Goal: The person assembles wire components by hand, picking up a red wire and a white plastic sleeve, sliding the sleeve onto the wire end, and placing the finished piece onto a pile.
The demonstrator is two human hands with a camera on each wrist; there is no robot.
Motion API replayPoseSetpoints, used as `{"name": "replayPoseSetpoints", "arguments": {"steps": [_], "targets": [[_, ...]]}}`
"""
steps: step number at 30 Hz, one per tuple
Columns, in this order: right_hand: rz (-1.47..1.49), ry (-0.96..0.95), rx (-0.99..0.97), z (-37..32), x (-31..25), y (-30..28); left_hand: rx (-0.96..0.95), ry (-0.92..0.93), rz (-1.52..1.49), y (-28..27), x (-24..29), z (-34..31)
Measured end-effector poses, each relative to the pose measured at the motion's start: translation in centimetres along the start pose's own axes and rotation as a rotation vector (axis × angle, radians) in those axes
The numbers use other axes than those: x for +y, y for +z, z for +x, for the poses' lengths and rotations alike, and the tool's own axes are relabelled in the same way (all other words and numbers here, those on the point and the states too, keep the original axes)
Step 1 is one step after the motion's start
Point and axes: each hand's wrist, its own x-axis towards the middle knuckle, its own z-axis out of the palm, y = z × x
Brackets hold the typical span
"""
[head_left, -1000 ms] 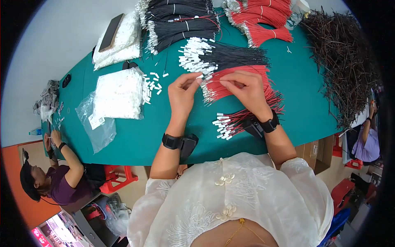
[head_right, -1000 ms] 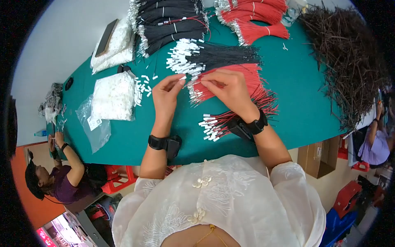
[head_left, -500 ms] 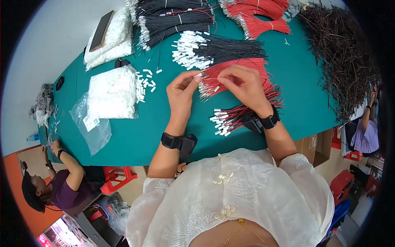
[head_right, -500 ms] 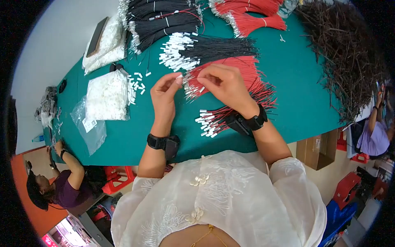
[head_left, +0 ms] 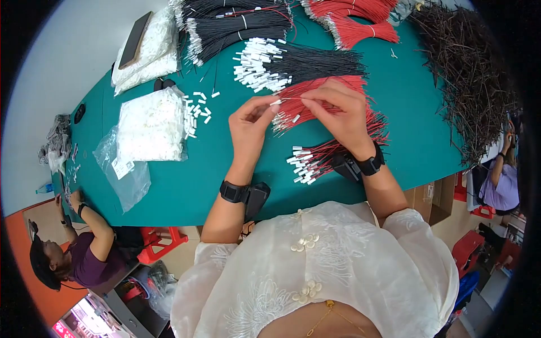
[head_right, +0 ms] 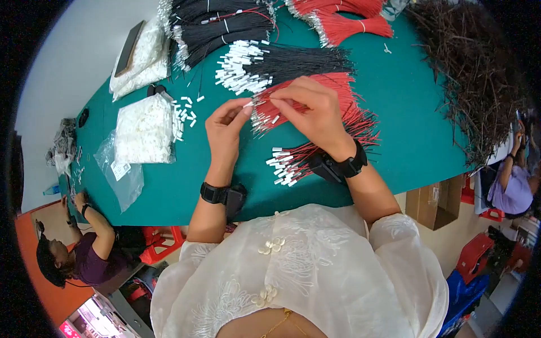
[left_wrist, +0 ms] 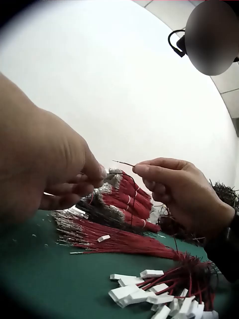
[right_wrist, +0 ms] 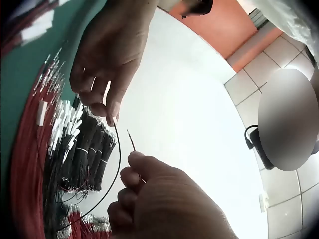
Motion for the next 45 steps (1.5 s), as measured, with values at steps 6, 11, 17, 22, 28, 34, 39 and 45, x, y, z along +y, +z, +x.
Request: {"name": "replayPoseSetpoints", "arguments": {"steps": [6, 11, 17, 22, 28, 34, 39, 45], "targets": [[-0.084, -0.079, 0.070, 0.2, 0.4, -0.1, -0.063, -0.050, 0.052, 0.2, -0.3, -0.1], [-0.114, -0.087, 0.052, -0.1, 1.0, 0.0, -0.090, -0.021, 0.041, 0.1, -0.4, -0.1], [-0.097, -0.004, 0.050, -0.3, 0.9, 0.3, -0.078, -0.006, -0.002, 0.1, -0.4, 0.1], [-0.080, -0.038, 0.041, -0.3, 1.3, 0.6, -0.095, -0.051, 0.023, -0.2, -0.5, 0.1], [-0.039, -0.003, -0.005, -0.5, 1.1, 0.8, -0.083, -0.054, 0.007, -0.1, -0.4, 0.1], [-0.025, -0.012, -0.010, -0.6, 1.3, 1.1, -0.078, -0.043, -0.014, 0.0, -0.1, 0.1], [-0.017, 0.000, 0.002, -0.7, 1.1, 1.1, -0.081, -0.087, 0.000, -0.1, -0.1, 0.0], [-0.015, -0.011, 0.023, -0.6, 1.0, 1.1, -0.087, -0.104, 0.012, -0.2, -0.1, -0.1]]}}
